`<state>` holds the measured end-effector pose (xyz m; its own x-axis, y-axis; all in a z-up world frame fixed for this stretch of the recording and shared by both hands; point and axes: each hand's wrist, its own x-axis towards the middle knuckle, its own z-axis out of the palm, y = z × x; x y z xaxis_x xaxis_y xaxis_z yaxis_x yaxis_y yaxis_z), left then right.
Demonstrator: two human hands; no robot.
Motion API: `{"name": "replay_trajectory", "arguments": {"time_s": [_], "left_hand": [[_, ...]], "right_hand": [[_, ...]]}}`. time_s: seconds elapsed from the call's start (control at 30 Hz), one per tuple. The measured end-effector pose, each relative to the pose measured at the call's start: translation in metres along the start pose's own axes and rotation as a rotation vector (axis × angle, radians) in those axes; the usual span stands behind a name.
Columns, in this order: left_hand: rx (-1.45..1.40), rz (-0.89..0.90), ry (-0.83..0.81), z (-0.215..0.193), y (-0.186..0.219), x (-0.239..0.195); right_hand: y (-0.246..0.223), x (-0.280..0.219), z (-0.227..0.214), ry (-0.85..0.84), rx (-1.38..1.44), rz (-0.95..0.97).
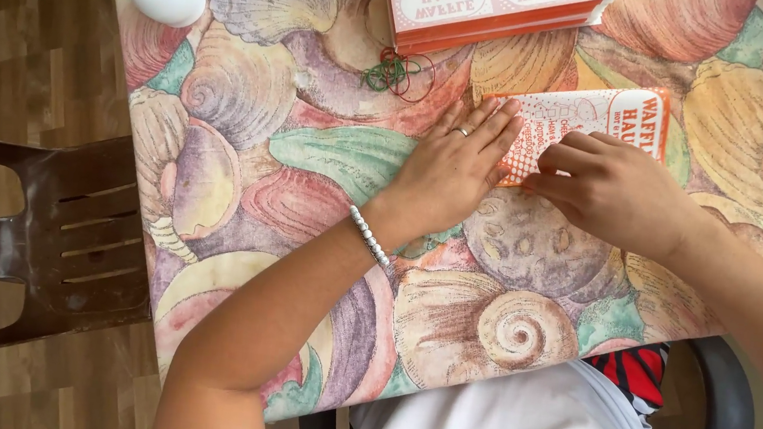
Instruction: Manually folding paper bags along pre-scored lines and stacking them on a table.
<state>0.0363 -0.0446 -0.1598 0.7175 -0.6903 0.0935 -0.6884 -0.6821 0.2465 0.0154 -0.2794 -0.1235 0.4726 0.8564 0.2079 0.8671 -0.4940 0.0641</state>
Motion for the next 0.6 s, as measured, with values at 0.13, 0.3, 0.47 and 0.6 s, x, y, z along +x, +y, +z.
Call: {"name": "replay_trajectory", "arguments": {"time_s": [0.13,0.3,0.47,0.6], "left_hand": [[0.163,0.043,0.09,0.013,-0.003,-0.003],[0.189,0.054,0.054,0.008,-0.003,-0.003],[0.172,0.039,-0.018,0.003,-0.002,-0.003],[0.239,0.047,0.014,0.001,-0.002,-0.002]], "right_hand": [[0.003,-0.003,0.007,-0.01,0.226,0.123],[0.001,-0.013,0.015,0.033,0.191,0.146],[-0.005,-0.019,0.013,0.075,0.146,0.153],[-0.005,-0.031,0.012,0.096,0.074,0.171]]}}
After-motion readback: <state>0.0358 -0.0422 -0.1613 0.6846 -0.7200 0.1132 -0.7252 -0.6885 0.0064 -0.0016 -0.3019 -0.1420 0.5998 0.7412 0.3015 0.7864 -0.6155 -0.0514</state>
